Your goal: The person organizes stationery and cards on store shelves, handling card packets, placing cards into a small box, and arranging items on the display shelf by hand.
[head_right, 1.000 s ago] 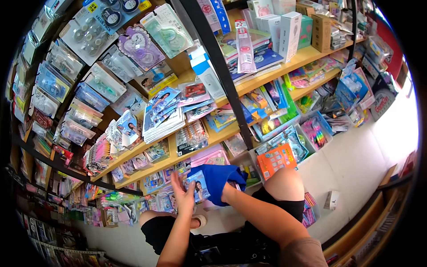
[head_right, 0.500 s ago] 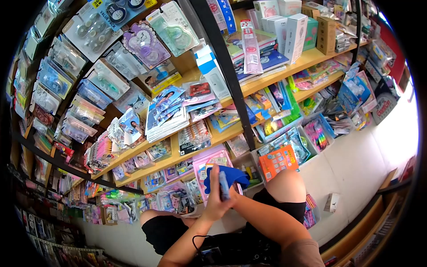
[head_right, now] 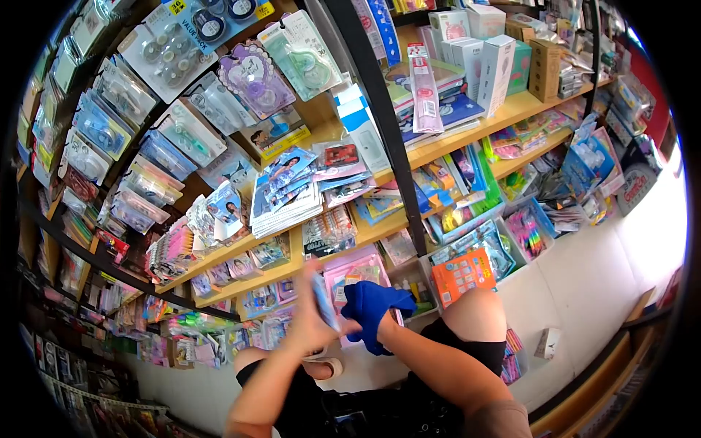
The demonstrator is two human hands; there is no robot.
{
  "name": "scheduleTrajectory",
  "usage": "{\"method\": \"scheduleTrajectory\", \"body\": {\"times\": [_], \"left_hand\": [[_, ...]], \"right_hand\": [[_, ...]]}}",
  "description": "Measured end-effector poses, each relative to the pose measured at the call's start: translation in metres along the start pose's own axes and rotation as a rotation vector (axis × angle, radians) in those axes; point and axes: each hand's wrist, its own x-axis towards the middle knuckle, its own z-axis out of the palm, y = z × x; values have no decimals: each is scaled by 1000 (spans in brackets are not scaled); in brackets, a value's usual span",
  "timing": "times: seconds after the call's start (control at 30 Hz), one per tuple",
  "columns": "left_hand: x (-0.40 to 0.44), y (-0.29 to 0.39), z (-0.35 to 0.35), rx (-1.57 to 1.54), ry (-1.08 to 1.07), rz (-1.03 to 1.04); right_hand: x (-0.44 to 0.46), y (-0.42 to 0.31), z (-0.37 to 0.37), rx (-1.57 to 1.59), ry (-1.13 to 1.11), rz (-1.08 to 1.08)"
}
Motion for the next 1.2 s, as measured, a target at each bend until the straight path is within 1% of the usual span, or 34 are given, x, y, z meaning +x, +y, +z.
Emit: {"method": "scheduleTrajectory", "body": {"times": [0.03, 0.07, 0.1, 0.13, 0.17, 0.2, 0.27, 0.33, 0.4, 0.43, 0.47, 0.5, 0.53, 0.6, 0.7, 0.73, 0.8, 0.9, 1.0, 1.03, 1.1, 1.13, 1.2], "left_hand": [[19, -5, -21, -9, 81, 68], [36, -22, -38, 109, 145, 90], [55, -22, -61, 179, 159, -13], [75, -24, -80, 264, 170, -53], [91, -42, -96, 381, 160, -36], [104, -51, -108, 416, 107, -120], [126, -69, -124, 537, 12, -212], [143, -83, -130, 589, -57, -238], [158, -90, -129, 634, -112, -279], [165, -92, -128, 652, -129, -307], [170, -94, -128, 669, -147, -338], [173, -90, -126, 686, -185, -414], [174, -97, -126, 647, -182, -379], [172, -111, -126, 575, -176, -310], [162, -117, -128, 639, -51, -88], [160, -121, -132, 586, 44, -43], [157, -132, -150, 474, 235, 48], [137, -147, -173, 732, 381, 26], [121, -161, -182, 822, 346, -76], [118, -166, -181, 830, 374, -84], [117, -154, -178, 873, 387, -137], [115, -150, -178, 895, 393, -166], [117, -158, -181, 895, 422, -150]], "right_hand": [[-5, -13, 11, 381, 57, 69], [-12, -37, 18, 310, 73, 134], [-20, -61, 25, 240, 83, 200], [-22, -71, 24, -172, -12, 130], [-20, -68, 19, -145, -59, 128], [-19, -64, 15, -117, -106, 128], [-8, -28, 3, 818, -97, 255], [-7, -24, 4, 341, -31, 194], [-7, -33, 7, 17, 10, 152], [-9, -38, 7, -71, 17, 140], [-10, -39, 7, -76, 32, 121], [-11, -40, 6, -81, 47, 101], [-11, -35, 4, -2, 70, 72], [-12, -36, 6, -22, 100, -2], [-18, -59, 16, -358, 145, -128], [-22, -73, 22, -497, 171, -153], [-24, -79, 27, -633, 198, -185], [-23, -72, 28, -586, 195, -196], [-22, -65, 25, -501, 169, -144], [-22, -66, 24, -488, 148, -112], [-21, -55, 18, -472, 111, -196], [-15, -35, 10, -468, 93, -313], [-13, -33, 10, -154, 92, -225]]}}
